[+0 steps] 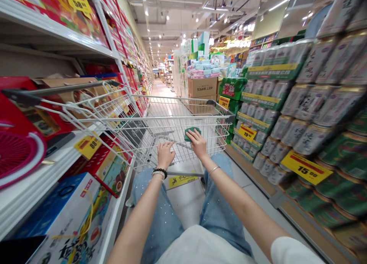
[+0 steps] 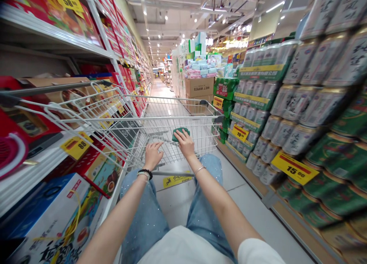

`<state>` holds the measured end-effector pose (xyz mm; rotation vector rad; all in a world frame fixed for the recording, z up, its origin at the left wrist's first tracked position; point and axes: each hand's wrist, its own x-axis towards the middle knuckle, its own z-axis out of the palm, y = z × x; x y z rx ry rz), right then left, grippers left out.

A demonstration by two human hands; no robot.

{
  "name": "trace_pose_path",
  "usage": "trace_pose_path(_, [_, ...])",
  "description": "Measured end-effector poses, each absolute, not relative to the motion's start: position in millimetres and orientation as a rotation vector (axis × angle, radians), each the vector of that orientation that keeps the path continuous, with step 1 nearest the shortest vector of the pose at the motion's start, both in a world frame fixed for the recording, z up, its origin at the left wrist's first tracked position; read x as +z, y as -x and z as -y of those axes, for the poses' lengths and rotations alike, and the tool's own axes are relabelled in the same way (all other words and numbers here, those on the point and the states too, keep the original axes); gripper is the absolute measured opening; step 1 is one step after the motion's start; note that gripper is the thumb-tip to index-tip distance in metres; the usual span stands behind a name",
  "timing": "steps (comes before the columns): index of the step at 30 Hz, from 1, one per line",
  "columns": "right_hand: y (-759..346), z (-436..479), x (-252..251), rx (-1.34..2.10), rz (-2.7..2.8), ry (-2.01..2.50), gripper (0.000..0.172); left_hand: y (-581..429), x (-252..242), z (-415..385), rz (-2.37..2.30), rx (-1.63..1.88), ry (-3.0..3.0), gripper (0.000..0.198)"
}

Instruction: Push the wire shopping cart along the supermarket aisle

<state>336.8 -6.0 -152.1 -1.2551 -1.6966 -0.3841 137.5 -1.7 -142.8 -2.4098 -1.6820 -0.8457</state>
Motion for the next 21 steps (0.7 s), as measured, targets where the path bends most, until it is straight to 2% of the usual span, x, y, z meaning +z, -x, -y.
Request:
trace_pose_path(5, [-339,16,-172,-0.303,1.696,1.338,0.061,-137,-138,0,1.684,-0.8,2.469,0.055])
trace_pose_path(12, [-322,-2,-130,-0.41,1.731,1.212,0.065,-139,-139,2,1.671,-0.785,2.497,0.059])
trace_pose_path(18, [-330,8,-171,-0.342,1.84,1.266,0.064,-138,-136,6,1.698,-0.779,2.53,0.06])
trace_pose_path(21, [-329,11,-173,-0.346,1.804,1.271,0.062,-138,-136,6,1.692,-0.767,2.556,0.062])
